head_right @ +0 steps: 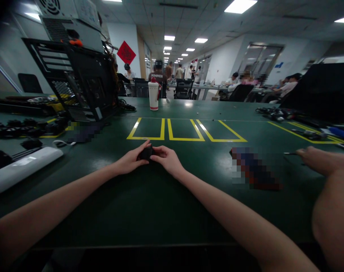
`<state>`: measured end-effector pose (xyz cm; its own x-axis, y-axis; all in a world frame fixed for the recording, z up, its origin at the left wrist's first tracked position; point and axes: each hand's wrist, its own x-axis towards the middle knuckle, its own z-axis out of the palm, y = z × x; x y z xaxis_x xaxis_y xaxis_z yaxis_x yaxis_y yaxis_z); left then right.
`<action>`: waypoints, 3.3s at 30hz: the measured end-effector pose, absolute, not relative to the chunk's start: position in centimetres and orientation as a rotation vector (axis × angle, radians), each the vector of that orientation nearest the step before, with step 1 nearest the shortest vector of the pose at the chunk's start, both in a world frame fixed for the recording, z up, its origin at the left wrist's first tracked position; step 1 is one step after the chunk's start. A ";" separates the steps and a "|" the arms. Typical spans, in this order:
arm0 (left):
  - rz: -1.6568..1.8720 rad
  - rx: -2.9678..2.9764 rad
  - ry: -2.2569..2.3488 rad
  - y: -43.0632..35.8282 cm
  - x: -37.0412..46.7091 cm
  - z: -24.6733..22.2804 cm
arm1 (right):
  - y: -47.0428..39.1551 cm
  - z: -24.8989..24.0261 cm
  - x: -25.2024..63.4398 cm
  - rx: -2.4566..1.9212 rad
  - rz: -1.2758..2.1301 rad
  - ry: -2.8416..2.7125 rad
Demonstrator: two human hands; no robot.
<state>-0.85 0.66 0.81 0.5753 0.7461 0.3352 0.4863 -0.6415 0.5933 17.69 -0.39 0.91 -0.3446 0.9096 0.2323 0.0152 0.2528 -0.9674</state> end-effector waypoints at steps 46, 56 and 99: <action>1.069 2.521 0.927 -0.1 -0.4 1.0 | 0.0 0.4 16.6 -0.879 1.041 -1.695; 1.095 2.524 0.912 -0.1 -0.4 0.8 | -0.5 0.0 17.1 -0.745 1.090 -1.728; 1.091 2.509 0.925 0.0 -0.3 0.9 | -1.2 0.3 16.5 -0.745 1.019 -1.660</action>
